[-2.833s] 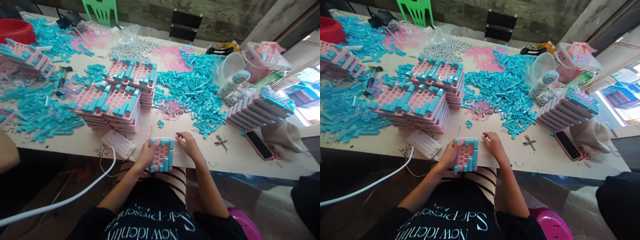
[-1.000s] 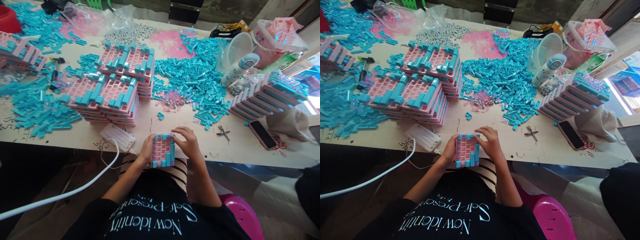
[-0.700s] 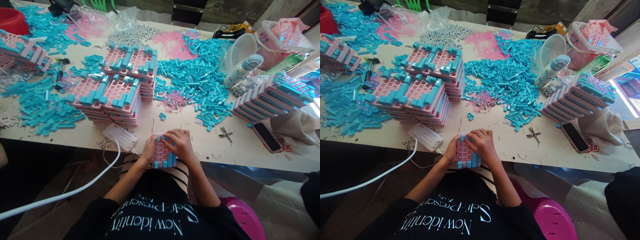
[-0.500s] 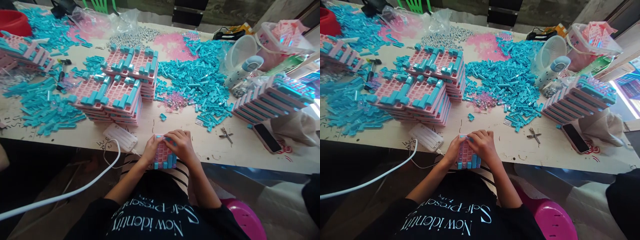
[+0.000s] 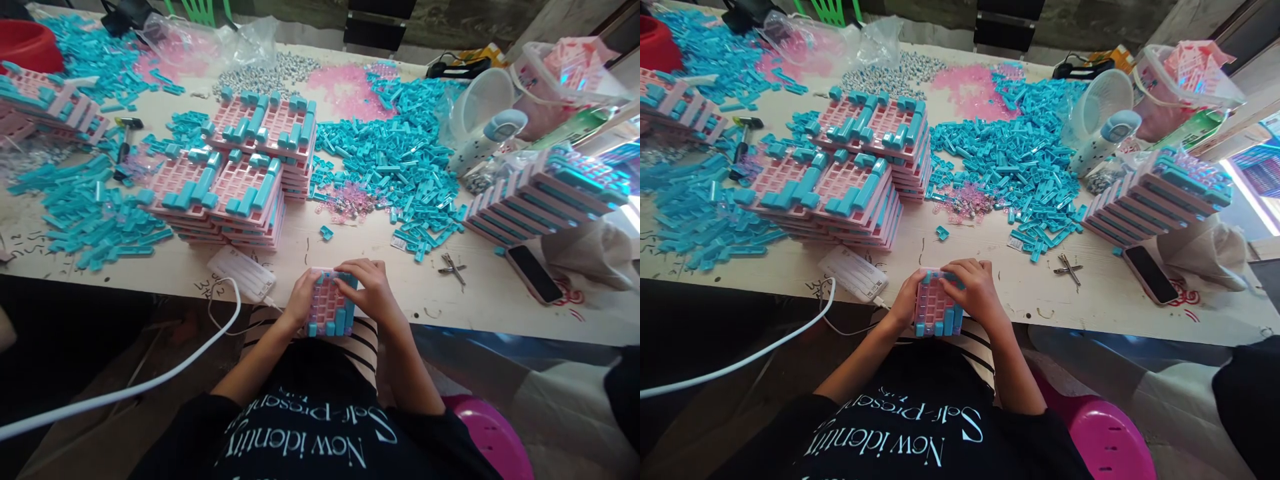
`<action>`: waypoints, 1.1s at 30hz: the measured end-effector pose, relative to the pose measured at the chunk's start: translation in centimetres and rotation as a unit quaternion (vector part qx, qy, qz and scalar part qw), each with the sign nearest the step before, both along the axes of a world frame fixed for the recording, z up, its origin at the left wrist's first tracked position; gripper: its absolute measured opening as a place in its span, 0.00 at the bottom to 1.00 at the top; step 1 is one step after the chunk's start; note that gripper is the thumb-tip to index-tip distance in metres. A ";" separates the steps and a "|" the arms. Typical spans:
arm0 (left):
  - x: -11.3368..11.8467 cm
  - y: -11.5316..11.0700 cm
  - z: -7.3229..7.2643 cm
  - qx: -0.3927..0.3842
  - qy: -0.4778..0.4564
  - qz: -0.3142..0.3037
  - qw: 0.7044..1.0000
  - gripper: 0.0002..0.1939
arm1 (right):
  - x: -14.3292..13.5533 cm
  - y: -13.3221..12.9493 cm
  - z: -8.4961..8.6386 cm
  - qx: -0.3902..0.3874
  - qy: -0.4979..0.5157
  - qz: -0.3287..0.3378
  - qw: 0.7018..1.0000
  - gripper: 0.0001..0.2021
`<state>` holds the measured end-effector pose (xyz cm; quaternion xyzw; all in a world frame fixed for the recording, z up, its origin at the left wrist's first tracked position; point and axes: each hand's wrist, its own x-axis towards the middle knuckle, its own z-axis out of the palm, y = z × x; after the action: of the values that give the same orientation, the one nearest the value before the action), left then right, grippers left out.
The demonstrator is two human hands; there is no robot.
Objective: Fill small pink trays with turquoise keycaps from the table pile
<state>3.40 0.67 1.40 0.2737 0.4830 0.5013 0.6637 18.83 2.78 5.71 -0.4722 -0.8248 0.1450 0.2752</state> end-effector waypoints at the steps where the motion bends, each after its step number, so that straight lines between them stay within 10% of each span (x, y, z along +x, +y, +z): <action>1: 0.0 0.0 0.1 -0.001 0.002 0.001 1.000 0.15 | 0.1 0.0 0.0 0.000 0.003 -0.006 1.000 0.06; 24: -0.2 -0.3 -0.5 0.016 0.144 -0.047 0.988 0.16 | 0.6 0.0 0.2 -0.001 0.003 -0.053 0.999 0.07; 33: -0.1 -0.3 -0.6 0.015 0.097 -0.047 0.994 0.15 | 4.1 1.5 -4.0 -0.032 -0.134 -0.168 0.976 0.09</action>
<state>3.31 0.40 0.76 0.3534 0.5241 0.4482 0.6321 22.93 4.23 1.66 -0.6274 -0.7583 0.0586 0.1670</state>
